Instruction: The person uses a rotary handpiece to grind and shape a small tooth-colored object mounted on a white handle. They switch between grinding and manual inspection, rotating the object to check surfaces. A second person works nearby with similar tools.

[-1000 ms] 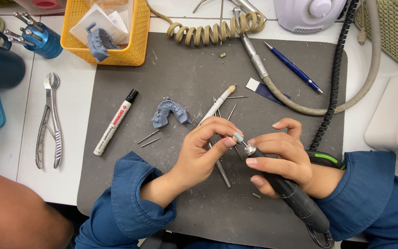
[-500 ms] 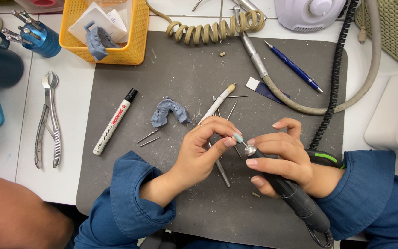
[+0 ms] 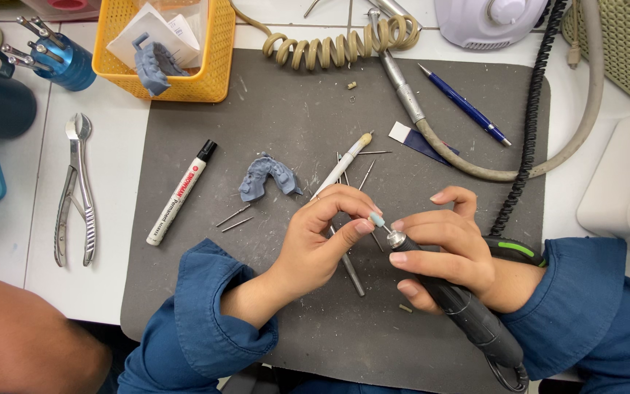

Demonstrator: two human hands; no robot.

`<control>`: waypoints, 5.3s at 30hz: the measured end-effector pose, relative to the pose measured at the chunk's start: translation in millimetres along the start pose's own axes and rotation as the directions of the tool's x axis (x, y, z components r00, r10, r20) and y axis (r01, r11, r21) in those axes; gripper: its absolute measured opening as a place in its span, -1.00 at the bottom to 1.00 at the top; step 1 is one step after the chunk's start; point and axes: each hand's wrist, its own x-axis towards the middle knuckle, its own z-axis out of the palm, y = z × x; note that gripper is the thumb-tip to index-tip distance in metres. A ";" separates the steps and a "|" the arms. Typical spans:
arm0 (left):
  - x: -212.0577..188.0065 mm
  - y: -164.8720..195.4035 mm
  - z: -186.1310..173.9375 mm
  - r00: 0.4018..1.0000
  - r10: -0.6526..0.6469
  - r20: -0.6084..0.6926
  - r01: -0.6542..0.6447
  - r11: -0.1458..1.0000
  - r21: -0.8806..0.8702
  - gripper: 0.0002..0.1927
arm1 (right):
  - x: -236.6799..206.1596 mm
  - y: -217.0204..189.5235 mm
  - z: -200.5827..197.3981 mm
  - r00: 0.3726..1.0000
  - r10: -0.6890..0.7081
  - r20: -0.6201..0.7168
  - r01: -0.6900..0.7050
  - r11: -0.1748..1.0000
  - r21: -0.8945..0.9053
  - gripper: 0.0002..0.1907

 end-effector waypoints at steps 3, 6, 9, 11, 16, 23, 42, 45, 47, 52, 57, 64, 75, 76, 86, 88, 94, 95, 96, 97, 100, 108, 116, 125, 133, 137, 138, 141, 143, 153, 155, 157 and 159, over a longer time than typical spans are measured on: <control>0.4 -0.3 0.1 1.000 0.002 0.001 -0.002 1.000 0.002 -0.91 | 0.2 -0.3 -1.5 1.000 -0.006 0.012 0.006 1.000 -0.011 -0.70; -1.0 0.4 0.9 1.000 -0.028 -0.005 0.028 1.000 -0.013 -0.91 | -0.3 -1.8 -1.8 0.999 0.051 -0.008 -0.051 0.998 -0.024 -0.69; -1.0 0.6 0.6 1.000 -0.026 -0.006 0.026 1.000 -0.015 -0.91 | -0.7 -1.7 -1.5 0.999 0.045 -0.014 -0.045 0.999 -0.018 -0.70; -0.8 0.5 0.8 1.000 -0.019 -0.010 0.019 1.000 0.002 -0.91 | -1.1 -1.6 -0.7 0.999 0.031 -0.010 -0.031 0.999 -0.014 -0.70; 0.1 0.3 -0.4 1.000 0.009 0.004 -0.009 1.000 0.011 -0.91 | -1.3 -0.7 0.0 1.000 -0.019 0.003 0.019 1.000 -0.007 -0.71; 0.2 0.2 0.3 1.000 0.008 0.007 -0.008 1.000 0.008 -0.92 | -0.6 -0.1 -2.1 0.999 -0.039 0.025 0.040 0.999 -0.012 -0.70; -1.2 0.5 0.4 1.000 -0.010 0.013 0.011 0.999 -0.030 -0.88 | -0.6 -0.2 -0.3 1.000 -0.008 -0.010 0.008 1.000 -0.016 -0.69; -0.7 0.9 -0.1 1.000 0.011 0.017 -0.011 1.000 -0.007 -0.88 | 0.1 0.0 -1.6 1.000 -0.028 0.006 0.028 1.000 -0.011 -0.70; -0.3 0.9 0.2 1.000 0.004 0.015 -0.004 1.000 -0.009 -0.89 | 0.3 -0.2 -1.7 0.999 -0.039 0.019 0.039 0.999 -0.011 -0.71; -0.6 1.6 0.6 1.000 -0.025 0.007 0.025 1.000 -0.013 -0.92 | -0.2 -1.7 0.0 0.998 0.052 -0.028 -0.053 0.998 -0.037 -0.70; -0.6 2.3 1.5 0.999 -0.033 -0.001 0.033 0.999 -0.008 -0.91 | -0.8 -1.2 -0.7 0.999 0.032 -0.019 -0.032 0.999 -0.027 -0.70; 0.2 2.5 1.4 1.000 -0.023 0.008 0.023 1.000 -0.020 -0.91 | -0.3 0.1 0.4 1.000 0.002 -0.020 -0.002 1.000 -0.026 -0.71; 0.8 0.2 1.3 1.000 -0.007 0.001 0.007 1.000 -0.007 -0.91 | 0.2 1.0 0.4 1.000 -0.010 -0.009 0.010 1.000 -0.020 -0.70; 0.9 0.0 1.2 1.000 -0.002 0.003 0.002 1.000 -0.004 -0.91 | 0.1 1.3 -0.8 1.000 -0.028 0.006 0.028 0.999 -0.016 -0.70; 0.4 2.7 1.0 1.000 -0.019 0.004 0.019 1.000 0.009 -0.90 | -1.6 0.3 -2.1 0.999 0.049 -0.006 -0.049 0.998 -0.045 -0.69; 0.7 3.1 0.9 1.000 -0.024 -0.001 0.024 1.000 0.015 -0.89 | -1.6 0.7 -1.8 0.999 0.043 -0.011 -0.043 0.998 -0.035 -0.69; 1.7 4.2 0.5 1.000 -0.002 -0.002 0.002 0.999 0.040 -0.90 | -1.8 1.0 -0.3 1.000 0.014 -0.015 -0.014 1.000 -0.023 -0.70; 2.0 4.5 0.4 1.000 0.004 -0.001 -0.004 0.999 0.043 -0.90 | -1.7 1.2 -0.2 1.000 0.009 -0.013 -0.010 1.000 -0.025 -0.70; 2.3 4.8 0.4 1.000 0.010 0.001 -0.010 0.999 0.047 -0.90 | -1.6 1.1 0.2 1.000 0.013 -0.016 -0.013 1.000 -0.025 -0.70; 2.3 5.1 0.5 1.000 0.009 -0.001 -0.009 0.999 0.046 -0.90 | -1.6 0.8 0.6 1.000 0.016 -0.019 -0.016 1.000 -0.026 -0.70; 3.0 5.9 0.7 1.000 0.006 -0.002 -0.006 0.999 0.040 -0.91 | -1.0 0.3 1.3 1.000 0.013 -0.020 -0.014 0.999 -0.030 -0.70; 2.1 5.8 1.1 1.000 0.002 -0.002 -0.002 0.999 0.033 -0.88 | 0.5 0.8 -0.7 1.000 -0.019 0.023 0.019 0.999 -0.026 -0.70; 1.2 3.8 1.4 1.000 0.000 -0.020 0.001 0.999 0.048 -0.87 | 0.8 0.6 0.4 0.999 -0.031 0.032 0.032 0.999 -0.020 -0.71; -0.3 2.6 1.1 0.999 -0.029 -0.042 0.029 1.000 0.006 -0.87 | 0.4 0.9 0.4 1.000 0.009 -0.013 -0.009 0.999 -0.043 -0.71; 0.7 3.6 1.7 0.999 -0.030 -0.026 0.029 0.999 -0.031 -0.86 | 0.6 1.2 1.8 1.000 -0.002 -0.001 0.002 0.999 -0.043 -0.71; 0.3 3.7 1.5 0.999 -0.027 -0.019 0.026 0.999 -0.039 -0.85 | 1.0 1.5 0.2 0.999 -0.033 0.040 0.034 0.999 -0.015 -0.72; 0.2 3.5 1.6 1.000 -0.024 -0.018 0.023 0.999 -0.044 -0.85 | 1.1 1.5 0.0 0.999 -0.025 0.035 0.026 0.999 -0.027 -0.72; 0.7 1.9 2.5 1.000 -0.011 -0.024 0.010 0.999 -0.049 -0.87 | 1.1 1.5 0.1 1.000 -0.004 0.016 0.004 0.999 -0.043 -0.72; 0.0 1.8 1.7 1.000 -0.021 -0.021 0.020 0.999 -0.047 -0.86 | 1.3 2.1 1.6 1.000 0.004 -0.005 -0.005 1.000 -0.030 -0.72; -1.0 0.5 1.9 1.000 -0.015 -0.023 0.013 0.998 -0.064 -0.88 | -0.1 1.9 2.2 1.000 0.003 -0.012 -0.004 0.999 -0.034 -0.70; -1.0 1.2 1.2 1.000 -0.024 -0.020 0.023 0.998 -0.053 -0.87 | -0.2 1.9 1.7 1.000 -0.009 0.008 0.009 0.999 -0.030 -0.71; -0.7 1.7 1.0 0.999 -0.029 -0.019 0.028 0.999 -0.046 -0.86 | -0.1 1.9 1.2 1.000 -0.019 0.019 0.020 0.999 -0.027 -0.71; -0.5 1.9 1.0 0.999 -0.030 -0.018 0.029 0.999 -0.043 -0.86 | 0.0 2.0 1.8 1.000 -0.019 0.012 0.019 0.999 -0.029 -0.70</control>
